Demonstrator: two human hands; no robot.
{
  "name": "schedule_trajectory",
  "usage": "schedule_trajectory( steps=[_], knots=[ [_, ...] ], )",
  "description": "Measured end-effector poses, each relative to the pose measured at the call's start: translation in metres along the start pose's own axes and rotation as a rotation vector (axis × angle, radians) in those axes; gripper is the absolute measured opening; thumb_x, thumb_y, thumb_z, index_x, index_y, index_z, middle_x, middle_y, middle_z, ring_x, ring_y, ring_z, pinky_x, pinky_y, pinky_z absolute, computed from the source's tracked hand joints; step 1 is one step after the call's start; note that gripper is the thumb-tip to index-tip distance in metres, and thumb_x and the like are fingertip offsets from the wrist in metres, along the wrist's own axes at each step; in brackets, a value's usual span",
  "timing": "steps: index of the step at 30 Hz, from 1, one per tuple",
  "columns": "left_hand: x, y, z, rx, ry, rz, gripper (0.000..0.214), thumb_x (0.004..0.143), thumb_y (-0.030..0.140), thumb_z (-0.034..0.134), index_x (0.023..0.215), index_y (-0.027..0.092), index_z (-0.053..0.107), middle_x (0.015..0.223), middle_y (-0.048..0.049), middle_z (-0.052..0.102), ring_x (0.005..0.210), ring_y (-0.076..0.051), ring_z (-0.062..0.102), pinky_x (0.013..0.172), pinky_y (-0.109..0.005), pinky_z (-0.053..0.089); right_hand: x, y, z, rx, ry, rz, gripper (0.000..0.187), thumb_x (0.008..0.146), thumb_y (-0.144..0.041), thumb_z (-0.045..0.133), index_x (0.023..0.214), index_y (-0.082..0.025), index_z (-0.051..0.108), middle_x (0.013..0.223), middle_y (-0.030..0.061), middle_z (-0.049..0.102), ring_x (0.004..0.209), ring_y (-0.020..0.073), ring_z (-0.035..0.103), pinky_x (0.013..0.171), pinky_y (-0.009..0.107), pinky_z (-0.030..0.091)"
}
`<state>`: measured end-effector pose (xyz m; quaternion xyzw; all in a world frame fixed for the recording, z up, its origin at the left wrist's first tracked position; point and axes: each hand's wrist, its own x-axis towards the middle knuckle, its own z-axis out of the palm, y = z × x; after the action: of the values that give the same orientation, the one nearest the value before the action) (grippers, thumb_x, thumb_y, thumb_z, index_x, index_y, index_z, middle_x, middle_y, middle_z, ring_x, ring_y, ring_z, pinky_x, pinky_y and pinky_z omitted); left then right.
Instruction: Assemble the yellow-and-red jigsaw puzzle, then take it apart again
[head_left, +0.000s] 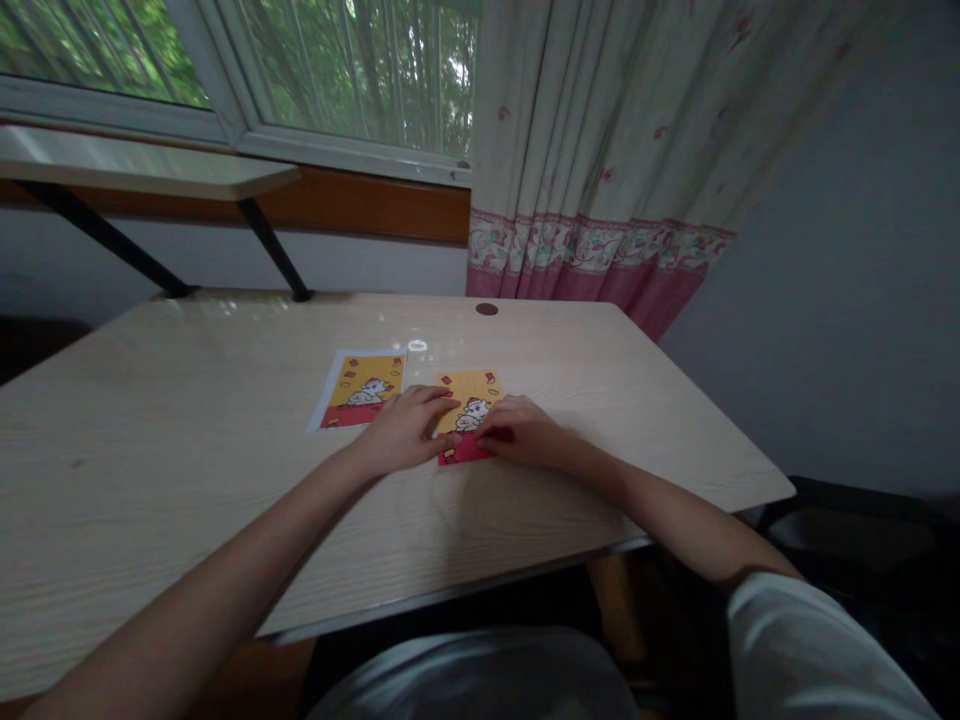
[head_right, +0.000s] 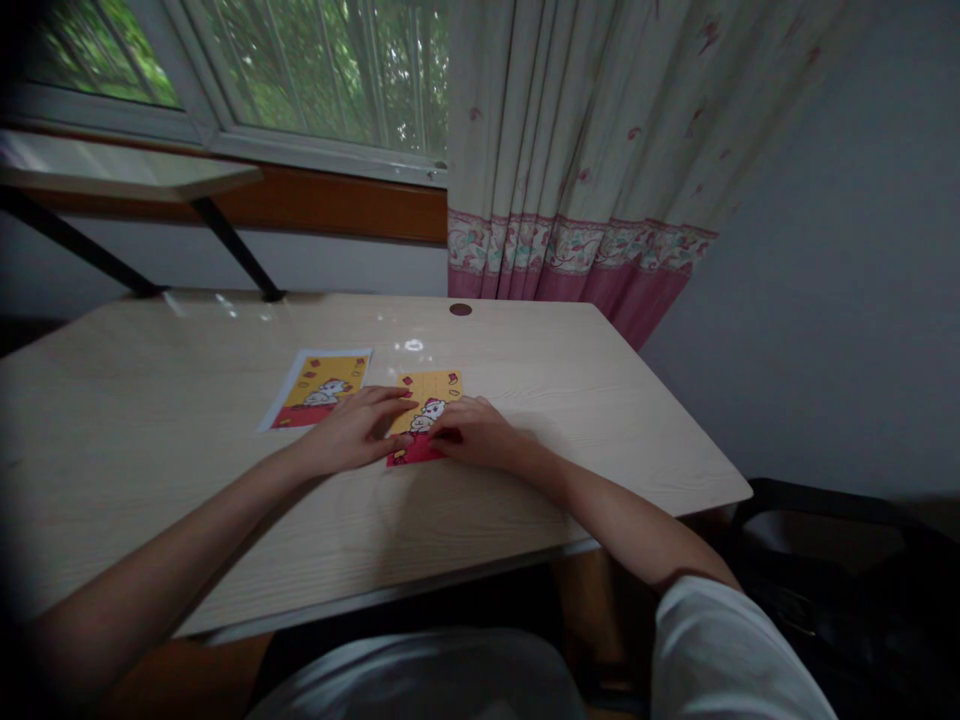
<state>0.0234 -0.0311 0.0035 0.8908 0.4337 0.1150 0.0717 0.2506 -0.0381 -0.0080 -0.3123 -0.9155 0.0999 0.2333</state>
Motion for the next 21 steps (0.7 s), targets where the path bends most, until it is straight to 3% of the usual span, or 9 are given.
schedule_trajectory(
  steps=[13, 17, 21],
  knots=[
    [0.001, 0.004, -0.001, 0.021, 0.005, -0.017, 0.050, 0.077, 0.049, 0.052, 0.119, 0.022, 0.054, 0.126, -0.0087, 0.050, 0.116, -0.028, 0.043, 0.095, -0.046, 0.036, 0.004, -0.015, -0.001, -0.167, -0.045, 0.046, 0.014, 0.079, -0.026, 0.056, 0.069, -0.019, 0.063, 0.074, 0.0012, 0.062, 0.075, 0.0134, 0.051, 0.069, 0.027, 0.032],
    [0.000, 0.005, -0.003, 0.042, -0.005, -0.008, 0.049, 0.077, 0.048, 0.053, 0.119, 0.022, 0.053, 0.126, -0.0084, 0.050, 0.116, -0.029, 0.042, 0.095, -0.047, 0.034, 0.000, -0.006, -0.005, -0.093, -0.026, 0.070, 0.018, 0.083, -0.033, 0.053, 0.088, -0.020, 0.065, 0.091, 0.0036, 0.063, 0.088, 0.0157, 0.051, 0.080, 0.030, 0.034],
    [0.000, 0.005, 0.000, 0.066, 0.005, 0.007, 0.049, 0.086, 0.051, 0.037, 0.123, 0.021, 0.050, 0.132, -0.0100, 0.046, 0.120, -0.027, 0.040, 0.096, -0.045, 0.034, 0.001, 0.011, -0.009, -0.116, -0.056, 0.186, 0.042, 0.086, -0.042, 0.046, 0.121, -0.020, 0.051, 0.119, 0.0082, 0.056, 0.109, 0.0207, 0.045, 0.092, 0.036, 0.032]
  ],
)
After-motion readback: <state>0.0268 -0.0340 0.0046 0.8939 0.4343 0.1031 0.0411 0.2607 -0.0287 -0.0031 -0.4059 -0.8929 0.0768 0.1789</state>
